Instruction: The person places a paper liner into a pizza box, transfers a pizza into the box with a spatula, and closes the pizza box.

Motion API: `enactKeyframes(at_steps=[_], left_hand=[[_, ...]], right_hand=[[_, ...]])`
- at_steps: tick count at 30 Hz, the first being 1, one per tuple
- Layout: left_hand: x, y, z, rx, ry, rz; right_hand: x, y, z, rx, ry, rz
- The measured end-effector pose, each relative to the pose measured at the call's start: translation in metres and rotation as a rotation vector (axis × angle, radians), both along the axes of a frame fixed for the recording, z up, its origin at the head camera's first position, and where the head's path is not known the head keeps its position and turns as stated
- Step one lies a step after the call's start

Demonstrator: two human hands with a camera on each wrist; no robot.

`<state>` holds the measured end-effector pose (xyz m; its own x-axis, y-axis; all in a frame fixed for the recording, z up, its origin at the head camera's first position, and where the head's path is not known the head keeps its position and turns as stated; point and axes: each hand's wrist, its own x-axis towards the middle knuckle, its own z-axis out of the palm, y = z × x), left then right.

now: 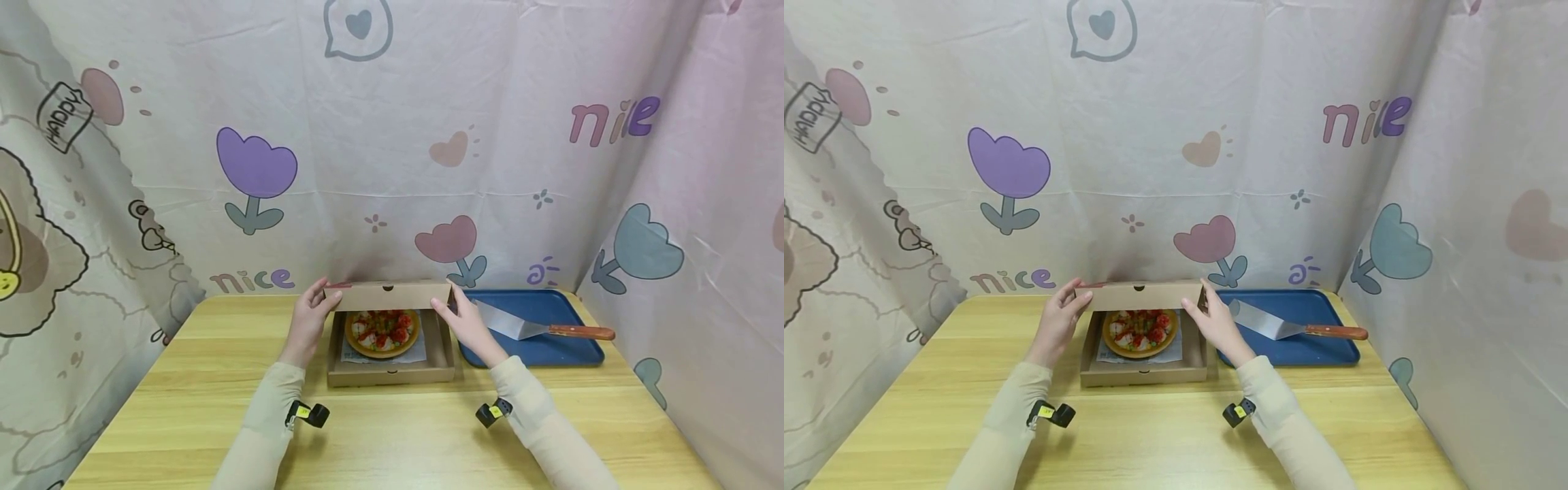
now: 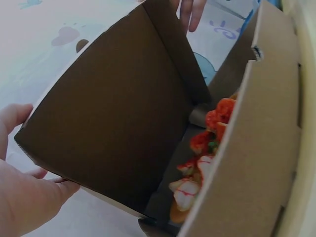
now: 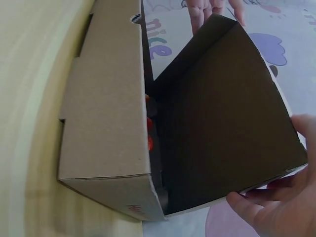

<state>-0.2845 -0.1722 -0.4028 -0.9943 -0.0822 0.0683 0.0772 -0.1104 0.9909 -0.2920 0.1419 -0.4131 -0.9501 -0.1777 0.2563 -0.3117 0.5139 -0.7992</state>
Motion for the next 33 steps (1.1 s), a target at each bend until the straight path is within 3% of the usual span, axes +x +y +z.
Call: enactKeyframes(at_steps=[9,24,33], left_hand=[[0.009,0.002,-0.01,-0.016,-0.008,0.014],[0.019,-0.002,-0.022,-0.077,-0.022,0.008],[0.023,-0.005,-0.027,-0.13,-0.017,0.017]], right_hand=[[0.008,0.001,-0.006,0.026,-0.012,-0.015],[0.015,0.003,-0.019,0.06,0.049,-0.006],[0.024,0.003,-0.02,0.101,0.024,0.0]])
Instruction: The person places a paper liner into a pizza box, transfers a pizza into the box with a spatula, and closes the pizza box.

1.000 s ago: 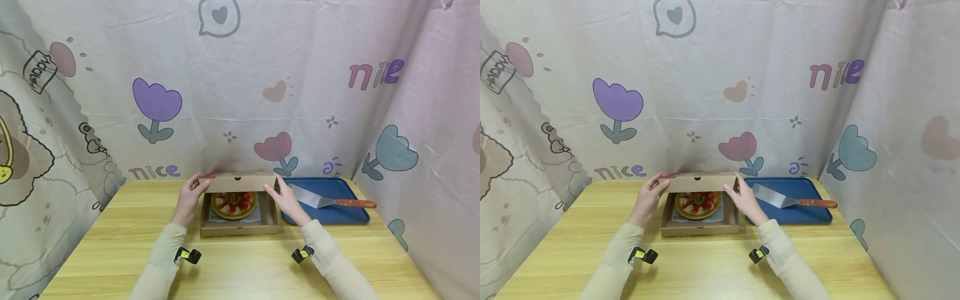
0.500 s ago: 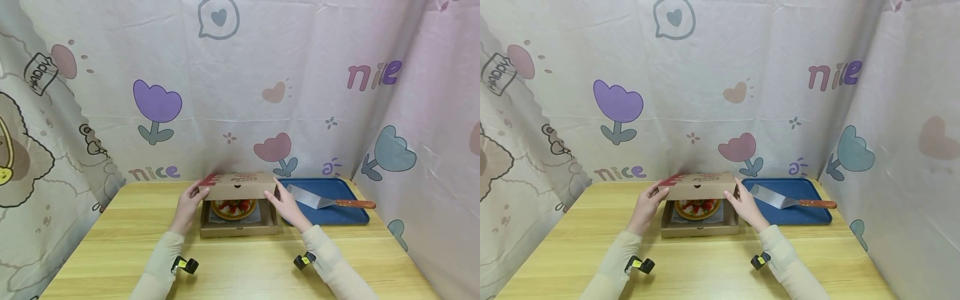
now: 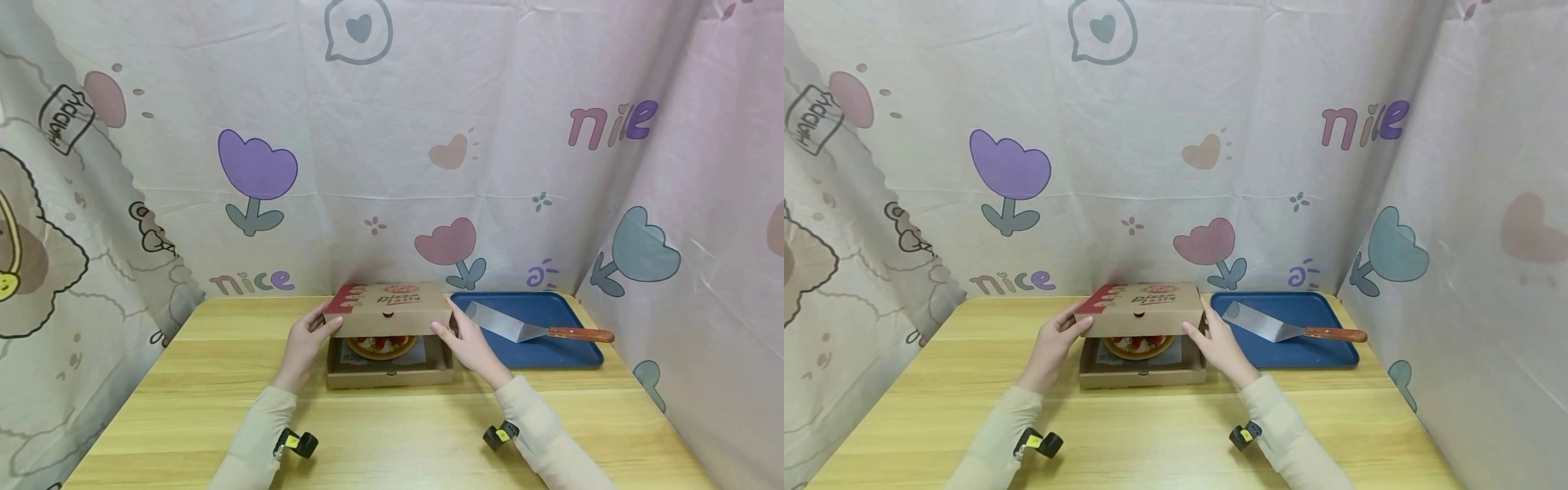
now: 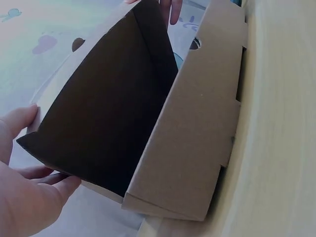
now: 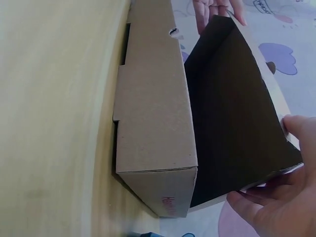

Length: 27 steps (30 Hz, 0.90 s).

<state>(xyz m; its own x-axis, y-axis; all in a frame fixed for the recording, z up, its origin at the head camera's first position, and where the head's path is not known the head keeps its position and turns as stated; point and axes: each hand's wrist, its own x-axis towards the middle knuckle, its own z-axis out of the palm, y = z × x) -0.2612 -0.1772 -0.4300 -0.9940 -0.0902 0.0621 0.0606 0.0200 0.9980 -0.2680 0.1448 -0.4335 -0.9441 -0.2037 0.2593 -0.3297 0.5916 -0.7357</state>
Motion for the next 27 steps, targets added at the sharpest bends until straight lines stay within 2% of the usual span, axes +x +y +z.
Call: enactKeyframes(at_steps=[13,21,27], left_hand=[[0.01,-0.002,-0.004,-0.065,-0.02,-0.037],[0.012,-0.008,-0.01,-0.167,-0.03,-0.063],[0.014,-0.011,-0.016,-0.23,-0.044,-0.081]], right_hand=[[0.005,0.004,-0.005,0.046,-0.071,-0.024],[0.008,0.006,-0.01,0.069,-0.068,-0.019],[0.011,0.007,-0.011,0.032,-0.076,-0.001]])
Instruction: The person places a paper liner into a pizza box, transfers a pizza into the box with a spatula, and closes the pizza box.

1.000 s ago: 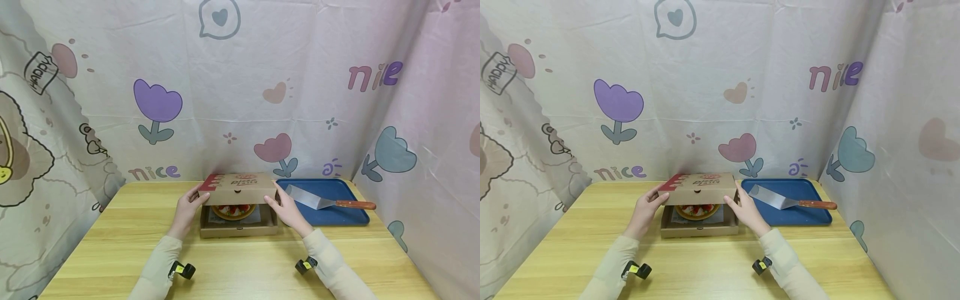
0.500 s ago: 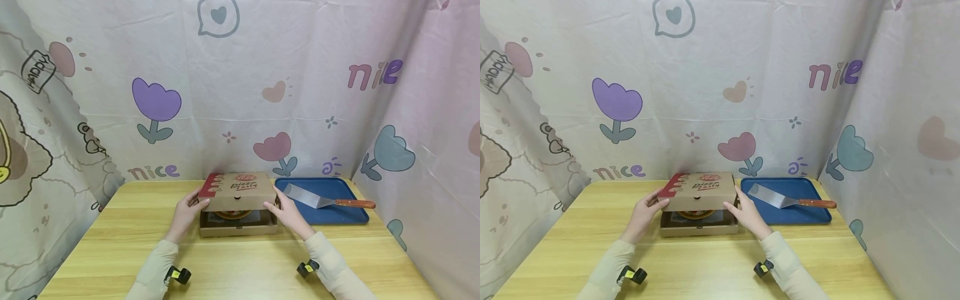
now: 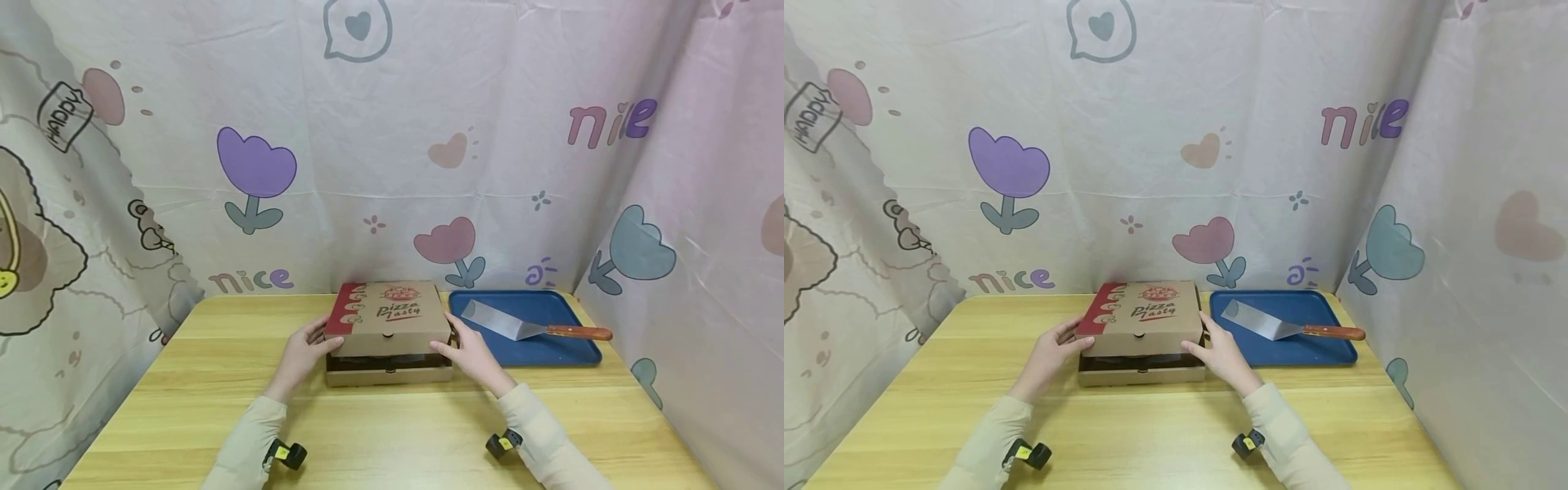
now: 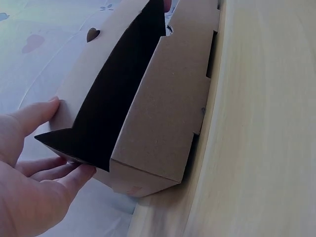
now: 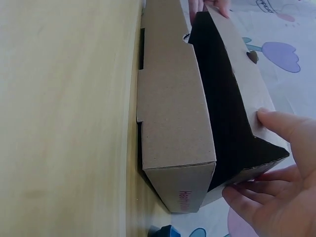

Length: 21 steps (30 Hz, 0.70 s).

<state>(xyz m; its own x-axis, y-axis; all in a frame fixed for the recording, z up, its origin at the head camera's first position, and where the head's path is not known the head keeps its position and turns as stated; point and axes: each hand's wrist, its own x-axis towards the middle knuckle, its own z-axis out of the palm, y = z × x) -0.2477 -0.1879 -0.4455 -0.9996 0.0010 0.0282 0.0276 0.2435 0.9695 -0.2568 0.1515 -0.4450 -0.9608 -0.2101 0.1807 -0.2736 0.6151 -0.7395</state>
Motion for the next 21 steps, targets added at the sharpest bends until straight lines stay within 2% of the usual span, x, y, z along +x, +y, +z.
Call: enactKeyframes(at_steps=[3,14,21], left_hand=[[0.0005,-0.0013,-0.0016,-0.009,-0.009,-0.01],[0.0052,-0.0014,-0.0026,-0.079,-0.038,-0.03],[0.0055,-0.0011,-0.0026,-0.096,-0.038,-0.029]], right_hand=[[0.0006,-0.0003,-0.0003,-0.014,-0.015,0.009],[0.0001,0.0039,-0.009,0.031,-0.001,0.028],[0.0007,0.003,-0.0091,0.094,0.019,0.025]])
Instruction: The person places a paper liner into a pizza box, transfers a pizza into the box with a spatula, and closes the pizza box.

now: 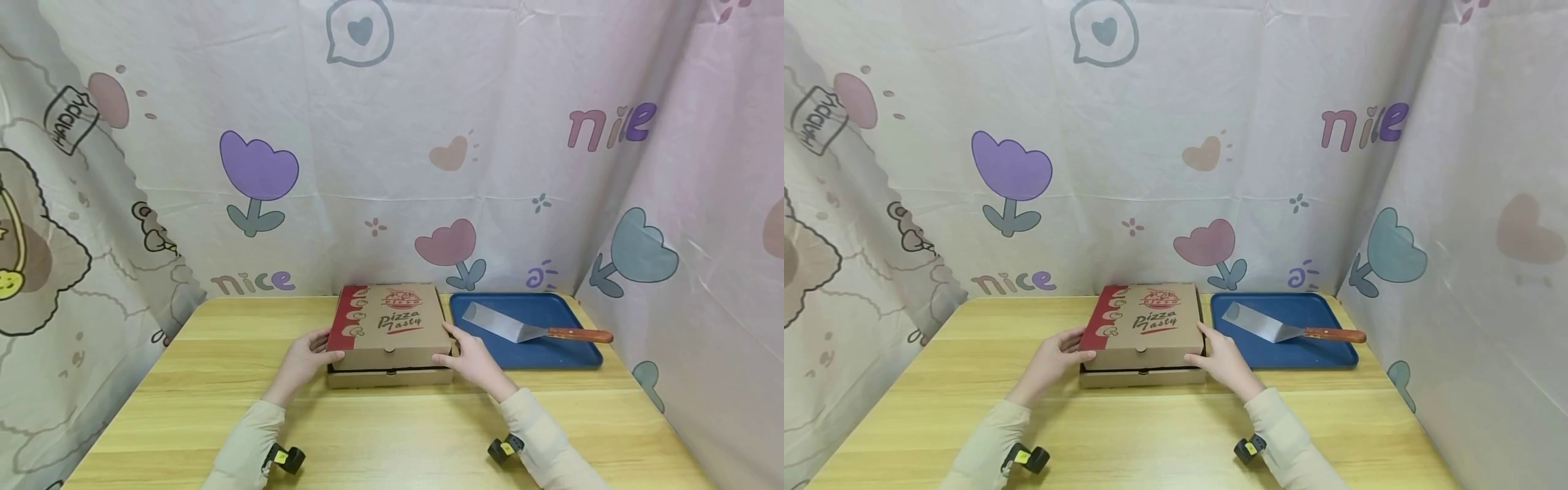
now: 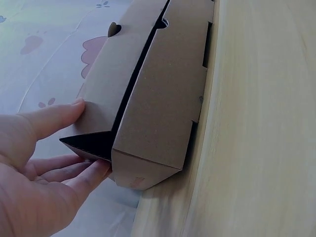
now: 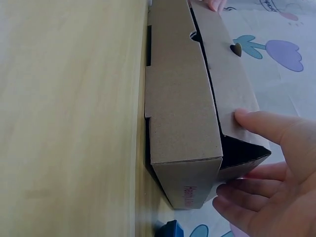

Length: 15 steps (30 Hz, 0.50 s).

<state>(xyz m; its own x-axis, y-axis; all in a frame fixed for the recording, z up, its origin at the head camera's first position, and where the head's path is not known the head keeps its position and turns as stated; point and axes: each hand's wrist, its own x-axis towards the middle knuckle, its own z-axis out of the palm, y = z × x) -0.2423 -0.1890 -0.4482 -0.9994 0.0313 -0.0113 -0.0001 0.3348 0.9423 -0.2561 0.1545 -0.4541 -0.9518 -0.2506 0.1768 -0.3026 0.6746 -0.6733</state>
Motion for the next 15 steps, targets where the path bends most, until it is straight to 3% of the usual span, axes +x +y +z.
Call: enactKeyframes(at_steps=[10,15], left_hand=[[0.0031,0.0008,0.0001,-0.047,0.023,-0.004],[0.0043,0.0024,0.0005,-0.099,0.02,0.021]], right_hand=[[0.0007,-0.0003,-0.0012,0.033,0.012,-0.002],[0.0009,-0.0004,-0.0024,0.061,0.021,-0.003]])
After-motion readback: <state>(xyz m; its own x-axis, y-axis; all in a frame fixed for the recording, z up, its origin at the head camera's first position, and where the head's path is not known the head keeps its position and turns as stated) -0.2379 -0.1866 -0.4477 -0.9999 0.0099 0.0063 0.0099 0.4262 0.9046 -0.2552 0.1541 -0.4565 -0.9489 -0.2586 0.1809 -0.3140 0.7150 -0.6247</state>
